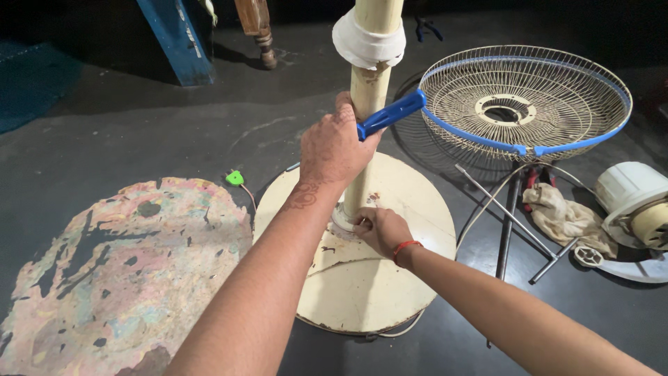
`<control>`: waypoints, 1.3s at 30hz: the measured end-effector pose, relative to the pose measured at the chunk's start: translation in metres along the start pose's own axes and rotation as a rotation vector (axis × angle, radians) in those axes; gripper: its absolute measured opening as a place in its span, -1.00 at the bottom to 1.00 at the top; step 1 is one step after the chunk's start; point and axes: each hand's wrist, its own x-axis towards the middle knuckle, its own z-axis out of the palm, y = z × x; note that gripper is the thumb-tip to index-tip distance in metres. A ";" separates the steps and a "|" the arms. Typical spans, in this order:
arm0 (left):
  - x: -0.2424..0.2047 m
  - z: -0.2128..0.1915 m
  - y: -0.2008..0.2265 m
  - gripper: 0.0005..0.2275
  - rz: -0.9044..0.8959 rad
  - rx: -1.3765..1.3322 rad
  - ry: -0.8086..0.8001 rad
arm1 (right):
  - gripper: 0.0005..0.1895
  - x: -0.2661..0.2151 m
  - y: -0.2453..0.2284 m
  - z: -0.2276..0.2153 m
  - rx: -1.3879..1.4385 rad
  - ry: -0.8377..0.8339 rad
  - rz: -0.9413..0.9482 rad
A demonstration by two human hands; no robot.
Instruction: The person uses a screwdriver to loosen and remove a plastic collar from the base of a standing fan. After removing the collar, the person wipes the base surface with a cloth.
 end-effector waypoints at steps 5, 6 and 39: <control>0.000 0.001 0.002 -0.48 0.002 0.010 0.014 | -0.73 -0.004 -0.010 0.002 0.026 0.036 0.123; 0.000 0.001 0.002 -0.47 -0.002 0.011 0.012 | -0.71 -0.003 -0.011 0.002 0.035 0.040 0.139; -0.001 0.002 0.001 -0.46 0.013 0.008 0.030 | -0.80 0.011 -0.001 0.013 0.059 -0.017 0.250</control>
